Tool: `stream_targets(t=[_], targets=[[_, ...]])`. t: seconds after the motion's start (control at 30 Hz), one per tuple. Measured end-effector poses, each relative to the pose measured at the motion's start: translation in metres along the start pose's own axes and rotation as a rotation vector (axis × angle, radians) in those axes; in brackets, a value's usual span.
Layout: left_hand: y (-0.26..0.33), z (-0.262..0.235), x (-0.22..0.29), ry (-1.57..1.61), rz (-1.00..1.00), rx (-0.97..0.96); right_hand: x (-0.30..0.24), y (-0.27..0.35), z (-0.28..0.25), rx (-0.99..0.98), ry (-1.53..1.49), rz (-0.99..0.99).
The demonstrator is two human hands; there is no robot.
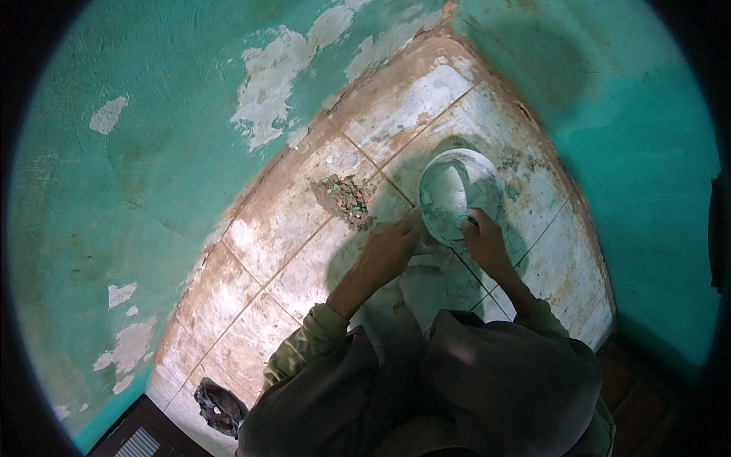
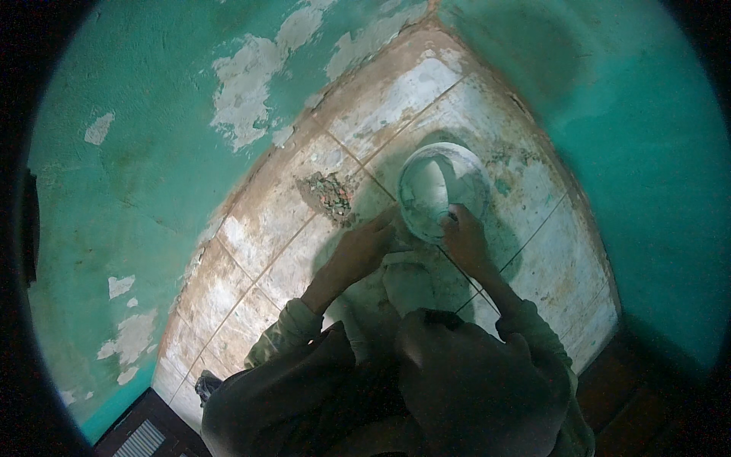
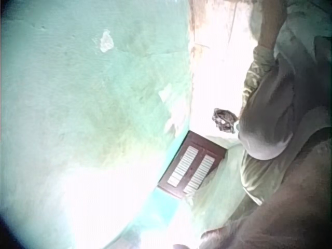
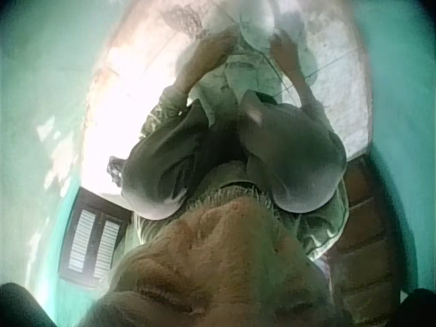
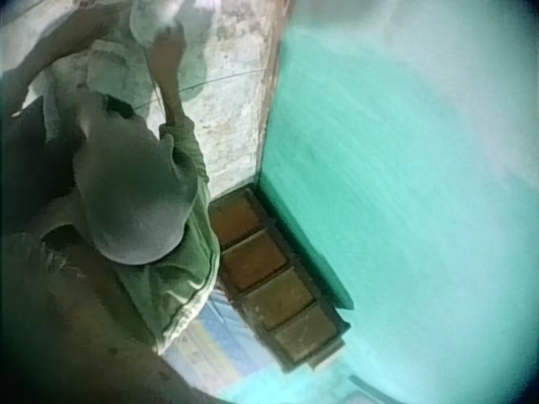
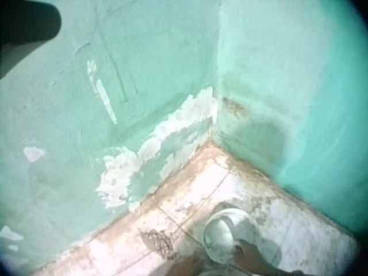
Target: The person scoops white plaster from a bucket with a trowel and applies it to a green wall using a putty knife, smoothing the surface in sections. The person repeatedly transfers plaster between tools and spreads it along the lower wall area.
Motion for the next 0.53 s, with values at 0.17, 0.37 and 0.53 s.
stream_targets(t=[0.17, 0.37, 0.53], targets=[[0.000, -0.004, 0.000, -0.009, -0.043, -0.081, 0.004, 0.007, -0.018, -0.088, -0.395, 0.345], [0.020, -0.005, -0.017, 0.091, -0.209, 0.060, 0.000, 0.009, -0.035, -0.028, -0.614, 0.352], [0.025, -0.020, -0.042, 0.792, -0.663, 0.132, -0.025, 0.020, -0.058, -0.108, -0.609, 0.281]])
Point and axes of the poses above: each hand's wrist, its own y-axis away from the middle knuckle, its own z-axis out of the palm, x = y × z, the point moved 3 cm from there along -y, towards the middle knuckle, and after that the axes turned 13 degrees about -y, right-handed, at the moved point
